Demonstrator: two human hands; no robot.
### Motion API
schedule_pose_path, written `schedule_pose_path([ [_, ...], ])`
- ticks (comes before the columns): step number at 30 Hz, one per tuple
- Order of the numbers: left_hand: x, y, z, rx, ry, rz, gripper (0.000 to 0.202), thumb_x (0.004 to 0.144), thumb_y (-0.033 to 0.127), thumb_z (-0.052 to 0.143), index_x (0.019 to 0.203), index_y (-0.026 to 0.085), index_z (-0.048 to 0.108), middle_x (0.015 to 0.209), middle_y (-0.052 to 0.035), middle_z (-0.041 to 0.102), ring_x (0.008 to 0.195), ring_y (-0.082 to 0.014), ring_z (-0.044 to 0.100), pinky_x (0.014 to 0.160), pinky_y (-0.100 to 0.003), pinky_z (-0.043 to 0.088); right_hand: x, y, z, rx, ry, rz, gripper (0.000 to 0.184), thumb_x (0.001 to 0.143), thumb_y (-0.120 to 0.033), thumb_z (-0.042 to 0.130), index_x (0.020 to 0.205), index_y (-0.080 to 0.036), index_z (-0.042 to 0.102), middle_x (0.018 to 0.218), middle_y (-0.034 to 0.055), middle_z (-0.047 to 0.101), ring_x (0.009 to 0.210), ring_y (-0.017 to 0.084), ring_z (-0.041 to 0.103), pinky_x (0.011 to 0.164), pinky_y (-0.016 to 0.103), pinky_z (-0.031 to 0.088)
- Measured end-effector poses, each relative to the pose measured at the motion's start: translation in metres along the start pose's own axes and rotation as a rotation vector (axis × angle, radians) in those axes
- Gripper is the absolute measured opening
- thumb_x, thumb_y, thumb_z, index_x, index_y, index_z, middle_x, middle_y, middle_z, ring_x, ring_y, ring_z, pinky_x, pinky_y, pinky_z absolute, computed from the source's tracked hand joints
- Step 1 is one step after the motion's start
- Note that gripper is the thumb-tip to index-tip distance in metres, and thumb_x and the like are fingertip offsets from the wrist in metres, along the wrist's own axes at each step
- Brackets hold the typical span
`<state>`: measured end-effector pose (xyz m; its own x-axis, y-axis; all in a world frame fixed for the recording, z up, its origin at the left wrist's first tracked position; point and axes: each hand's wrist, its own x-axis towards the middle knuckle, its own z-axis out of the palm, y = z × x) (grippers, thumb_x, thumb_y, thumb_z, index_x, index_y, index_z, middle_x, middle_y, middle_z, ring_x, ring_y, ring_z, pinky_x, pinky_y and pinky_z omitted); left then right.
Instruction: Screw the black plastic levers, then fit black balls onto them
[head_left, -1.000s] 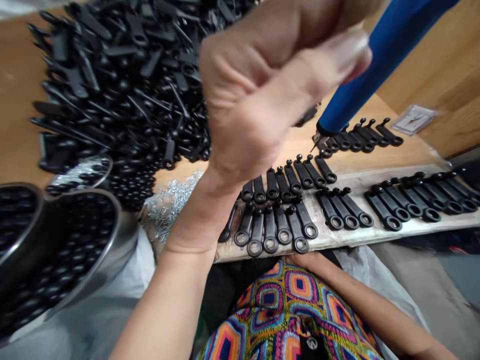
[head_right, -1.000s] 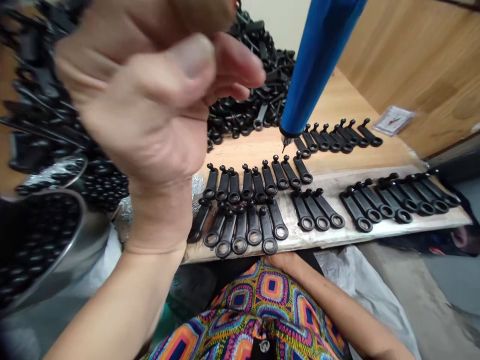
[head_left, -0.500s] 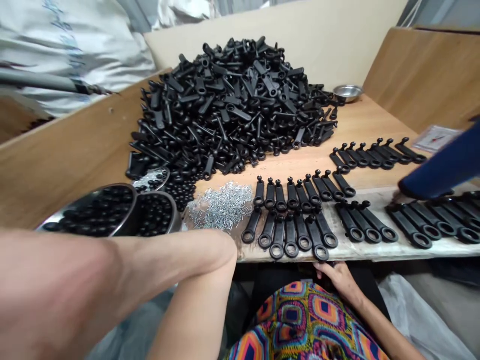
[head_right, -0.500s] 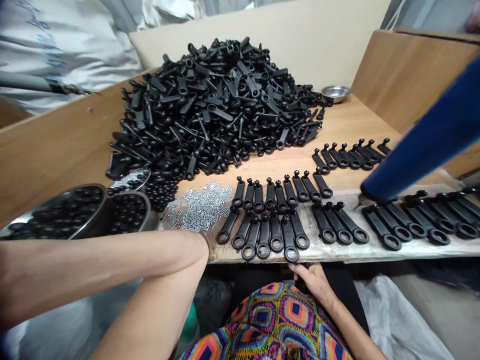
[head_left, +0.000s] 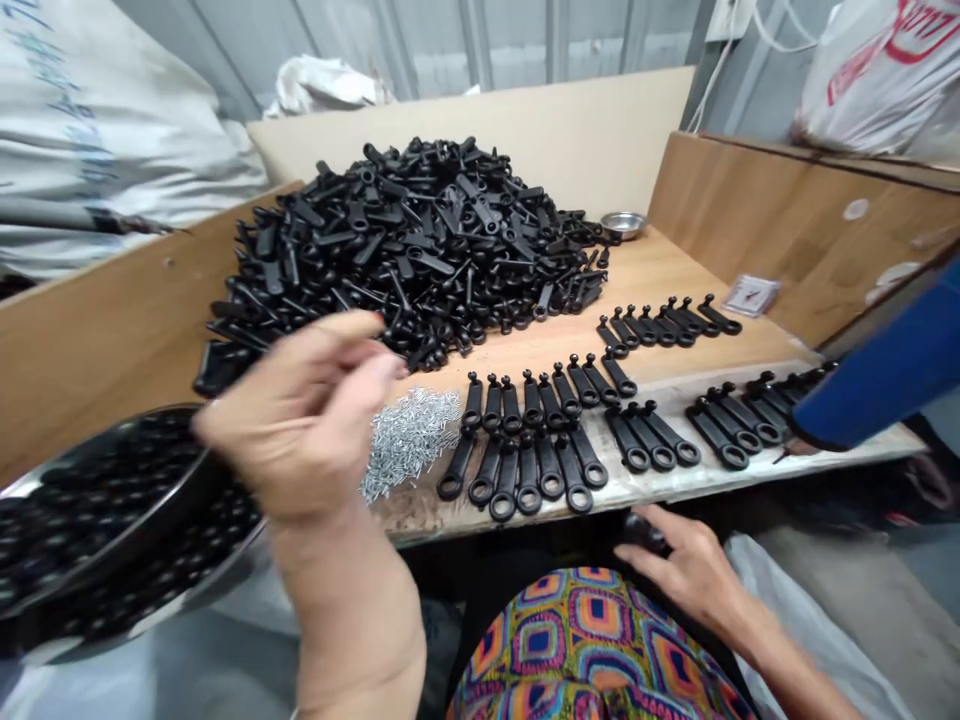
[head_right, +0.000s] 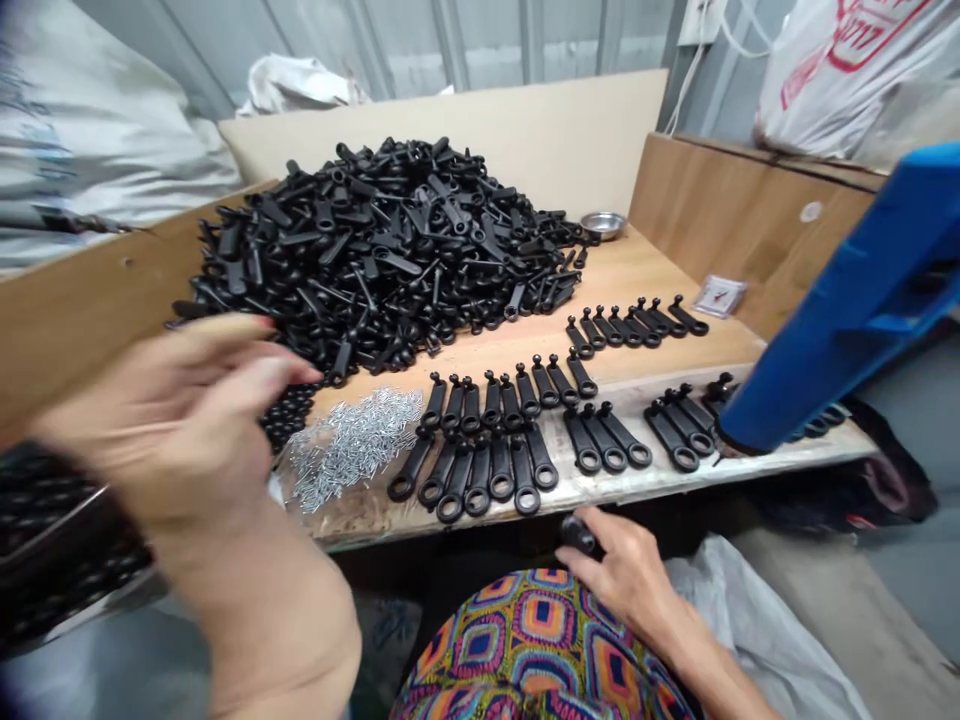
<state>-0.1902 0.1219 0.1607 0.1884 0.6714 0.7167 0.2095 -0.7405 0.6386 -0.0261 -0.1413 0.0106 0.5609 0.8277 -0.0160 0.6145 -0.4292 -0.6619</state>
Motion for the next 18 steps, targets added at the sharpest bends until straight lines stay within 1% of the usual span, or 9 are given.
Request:
schedule_pose_path([
  [1, -0.005, -0.005, 0.006, 0.064, -0.106, -0.036, 0.039, 0.077, 0.039, 0.057, 0.111, 0.022, 0.059, 0.086, 0.0006, 0.062, 0.072, -0.0106, 0.059, 0.064, -0.023, 0.049, 0.006, 0.001, -0.009, -0.059, 0.147, -0.075, 0.025, 0.079, -0.04, 0.058, 0.088, -0.018, 0.063, 0.081, 0.0039, 0.068, 0.076, 0.02, 0.063, 0.071, 0.028, 0.045],
  [2, -0.012, -0.011, 0.011, 0.171, -0.245, -0.084, 0.038, 0.076, 0.039, 0.058, 0.11, 0.023, 0.061, 0.083, 0.0001, 0.063, 0.071, -0.0122, 0.059, 0.067, -0.025, 0.049, 0.013, 0.003, -0.017, -0.123, 0.282, -0.142, 0.026, 0.081, -0.04, 0.056, 0.089, -0.017, 0.063, 0.084, 0.0061, 0.068, 0.078, 0.02, 0.063, 0.073, 0.029, 0.046],
  [4, -0.029, -0.024, 0.018, 0.508, -0.534, -0.193, 0.04, 0.078, 0.043, 0.053, 0.112, 0.023, 0.061, 0.087, -0.0034, 0.066, 0.079, -0.0188, 0.061, 0.075, -0.032, 0.048, 0.031, 0.009, -0.029, -0.256, 0.462, -0.226, 0.027, 0.083, -0.041, 0.054, 0.084, -0.015, 0.062, 0.087, 0.0092, 0.067, 0.081, 0.022, 0.062, 0.076, 0.03, 0.045],
  [6, -0.047, -0.035, 0.021, 0.758, -0.772, -0.297, 0.046, 0.08, 0.047, 0.046, 0.119, 0.023, 0.057, 0.095, -0.0079, 0.066, 0.089, -0.0268, 0.061, 0.078, -0.039, 0.046, 0.048, 0.013, -0.035, -0.379, 0.522, -0.232, 0.029, 0.084, -0.043, 0.054, 0.08, -0.015, 0.06, 0.091, 0.0106, 0.066, 0.087, 0.024, 0.061, 0.077, 0.032, 0.044],
  [7, -0.056, -0.039, 0.022, 0.82, -0.864, -0.334, 0.048, 0.081, 0.048, 0.044, 0.121, 0.024, 0.055, 0.098, -0.009, 0.066, 0.091, -0.0295, 0.061, 0.077, -0.041, 0.045, 0.056, 0.014, -0.037, -0.435, 0.521, -0.208, 0.031, 0.084, -0.045, 0.054, 0.078, -0.015, 0.059, 0.093, 0.0109, 0.065, 0.089, 0.026, 0.06, 0.078, 0.034, 0.044],
  [8, -0.063, -0.042, 0.022, 0.847, -0.924, -0.359, 0.048, 0.082, 0.048, 0.042, 0.122, 0.025, 0.054, 0.101, -0.0095, 0.066, 0.093, -0.0309, 0.061, 0.076, -0.041, 0.045, 0.063, 0.014, -0.037, -0.487, 0.504, -0.17, 0.032, 0.084, -0.046, 0.053, 0.078, -0.015, 0.059, 0.094, 0.0111, 0.065, 0.091, 0.027, 0.059, 0.077, 0.035, 0.043],
  [10, -0.073, -0.045, 0.021, 0.864, -0.973, -0.375, 0.046, 0.081, 0.049, 0.04, 0.12, 0.027, 0.053, 0.106, -0.0089, 0.064, 0.096, -0.0311, 0.06, 0.075, -0.039, 0.044, 0.072, 0.01, -0.036, -0.577, 0.436, -0.086, 0.034, 0.085, -0.048, 0.052, 0.078, -0.016, 0.058, 0.093, 0.0107, 0.063, 0.091, 0.028, 0.058, 0.073, 0.036, 0.042],
  [14, -0.075, -0.047, 0.02, 0.888, -0.973, -0.394, 0.05, 0.079, 0.048, 0.043, 0.124, 0.028, 0.049, 0.109, -0.0091, 0.063, 0.096, -0.0297, 0.06, 0.074, -0.036, 0.043, 0.077, -0.001, -0.032, -0.683, 0.309, -0.001, 0.04, 0.085, -0.054, 0.049, 0.077, -0.016, 0.057, 0.089, 0.0108, 0.06, 0.087, 0.029, 0.058, 0.065, 0.034, 0.038],
  [18, -0.074, -0.051, 0.023, 0.836, -0.933, -0.414, 0.05, 0.076, 0.041, 0.045, 0.124, 0.026, 0.05, 0.104, -0.0089, 0.064, 0.092, -0.0279, 0.06, 0.072, -0.033, 0.041, 0.075, -0.005, -0.029, -0.717, 0.291, 0.031, 0.042, 0.084, -0.056, 0.047, 0.084, -0.015, 0.055, 0.088, 0.0111, 0.059, 0.085, 0.029, 0.059, 0.063, 0.034, 0.038],
])
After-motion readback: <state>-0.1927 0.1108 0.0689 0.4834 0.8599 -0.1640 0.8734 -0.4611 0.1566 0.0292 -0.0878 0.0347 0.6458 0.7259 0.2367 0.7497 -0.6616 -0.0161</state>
